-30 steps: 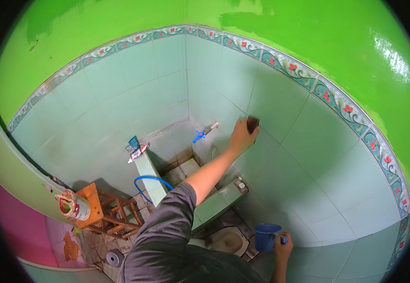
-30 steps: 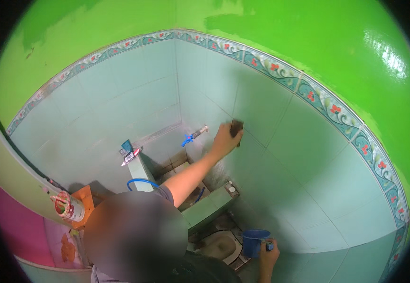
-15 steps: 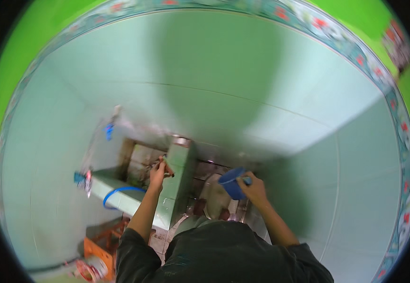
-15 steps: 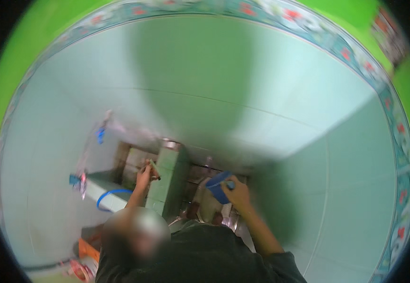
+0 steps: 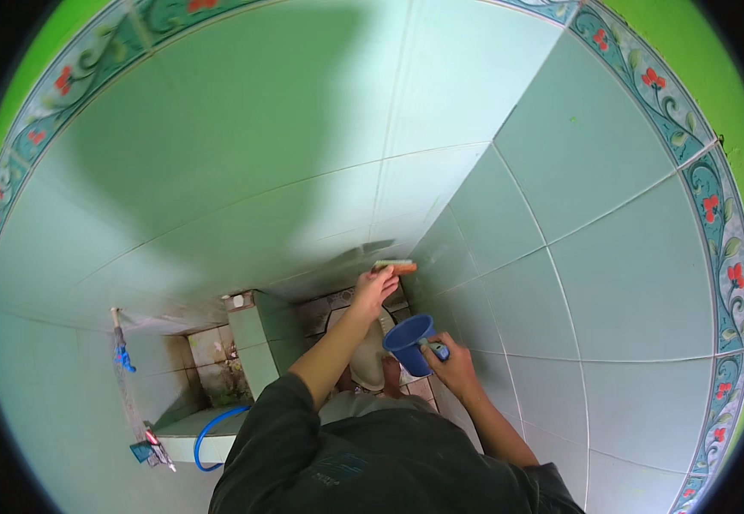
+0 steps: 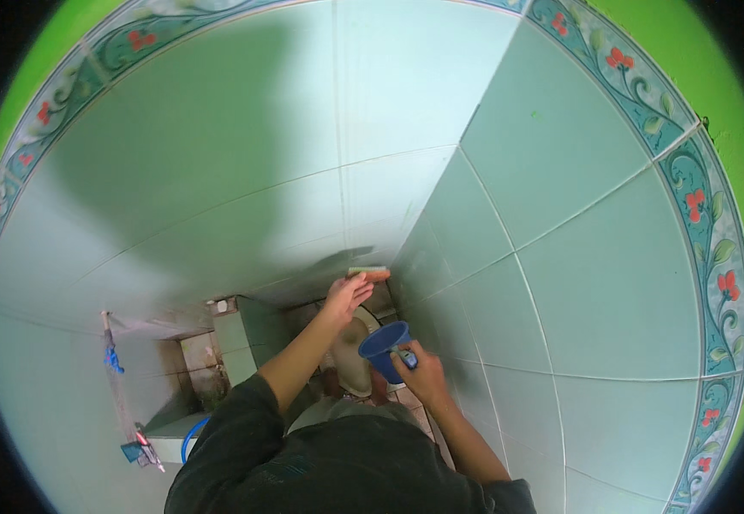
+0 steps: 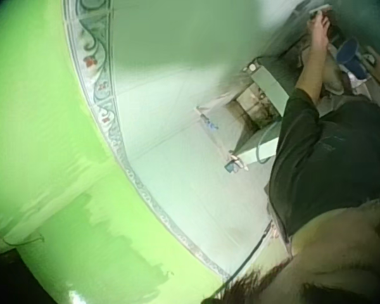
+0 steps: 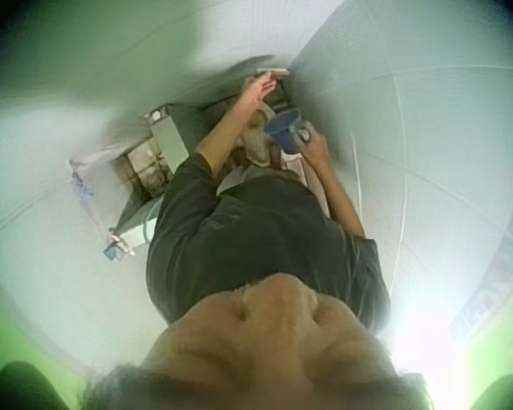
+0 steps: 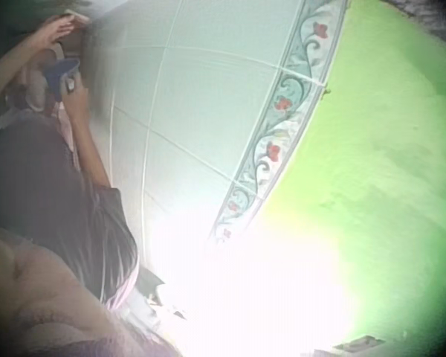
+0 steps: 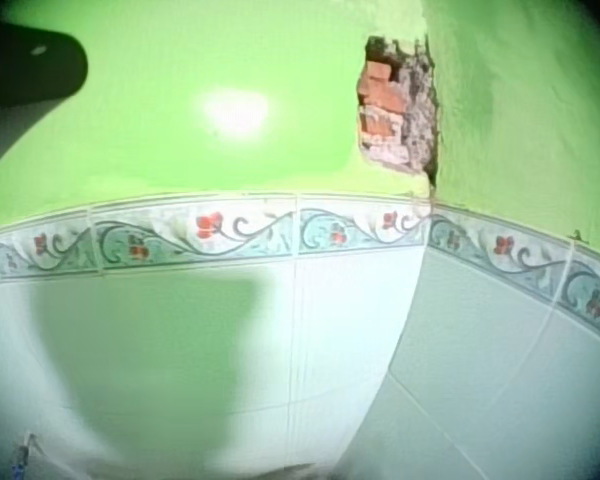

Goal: The person cleans the tiled walls and floor of a bathroom using a sponge, water from a bucket and dipper, and a small brush.

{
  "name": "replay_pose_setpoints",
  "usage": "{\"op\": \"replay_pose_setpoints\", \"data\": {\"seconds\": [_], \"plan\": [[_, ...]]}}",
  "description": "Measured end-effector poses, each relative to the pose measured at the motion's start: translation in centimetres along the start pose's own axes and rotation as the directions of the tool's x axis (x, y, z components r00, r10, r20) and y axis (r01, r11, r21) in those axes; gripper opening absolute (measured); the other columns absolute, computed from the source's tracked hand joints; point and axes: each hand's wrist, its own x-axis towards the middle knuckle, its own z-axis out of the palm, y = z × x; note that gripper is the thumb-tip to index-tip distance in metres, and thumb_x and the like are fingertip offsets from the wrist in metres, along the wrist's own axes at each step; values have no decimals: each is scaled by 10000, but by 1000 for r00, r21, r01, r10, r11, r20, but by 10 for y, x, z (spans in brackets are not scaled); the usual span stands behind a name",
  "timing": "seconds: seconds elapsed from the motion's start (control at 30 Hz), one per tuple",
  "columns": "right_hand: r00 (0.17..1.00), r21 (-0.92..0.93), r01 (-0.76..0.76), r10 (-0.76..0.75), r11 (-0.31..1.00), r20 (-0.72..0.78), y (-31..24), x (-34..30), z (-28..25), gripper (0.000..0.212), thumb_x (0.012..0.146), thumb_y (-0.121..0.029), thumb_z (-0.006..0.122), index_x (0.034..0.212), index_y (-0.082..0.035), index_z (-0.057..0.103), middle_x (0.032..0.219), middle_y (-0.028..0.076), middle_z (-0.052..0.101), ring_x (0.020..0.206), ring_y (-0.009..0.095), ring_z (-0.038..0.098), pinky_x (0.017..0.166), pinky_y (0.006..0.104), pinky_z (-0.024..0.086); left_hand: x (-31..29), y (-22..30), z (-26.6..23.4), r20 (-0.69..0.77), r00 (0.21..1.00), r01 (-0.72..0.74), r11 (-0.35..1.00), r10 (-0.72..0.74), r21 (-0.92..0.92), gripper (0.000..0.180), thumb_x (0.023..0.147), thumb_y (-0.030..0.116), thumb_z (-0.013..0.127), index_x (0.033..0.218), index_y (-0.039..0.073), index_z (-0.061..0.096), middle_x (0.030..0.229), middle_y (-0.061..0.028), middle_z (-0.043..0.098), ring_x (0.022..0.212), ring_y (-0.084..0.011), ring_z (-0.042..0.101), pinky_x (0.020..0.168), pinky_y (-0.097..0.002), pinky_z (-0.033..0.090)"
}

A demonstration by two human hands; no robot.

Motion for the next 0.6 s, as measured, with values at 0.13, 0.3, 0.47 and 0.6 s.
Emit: {"op": "replay_pose_setpoints", "data": {"seconds": [0.13,0.3,0.47,0.6], "plan": [[976,-8,-218,218,976,-8,-8,-19,-20,276,838,-289,720,1016,-101,623,826,184,686,770,342,691,665,399,531,83,-24,42,-89,996,-9,993,-2,-119,261,857,161,734,1034,38,588,1013,-84,629,901,-205,645,824,-325,556],[984,4,-123,123,992,-128,-5,-27,-29,233,841,-189,728,1007,-62,627,790,139,702,682,211,703,624,325,530,143,-14,82,-222,974,-103,964,48,-244,240,897,118,681,1068,-18,581,1040,-123,619,965,-231,623,901,-336,538],[967,98,-190,204,977,-153,7,-26,-37,289,839,-283,721,1044,-100,630,894,170,704,840,324,704,720,392,543,101,16,137,-66,993,-112,896,93,-429,237,881,69,687,1057,-28,560,1021,-129,620,931,-238,634,899,-339,555],[973,166,-219,228,961,-34,3,-17,-37,292,837,-284,724,1038,-96,627,914,174,701,865,337,698,739,394,540,128,4,116,-173,980,-165,893,100,-419,225,885,49,675,1058,-32,557,1016,-130,612,931,-243,634,894,-353,568]]}}
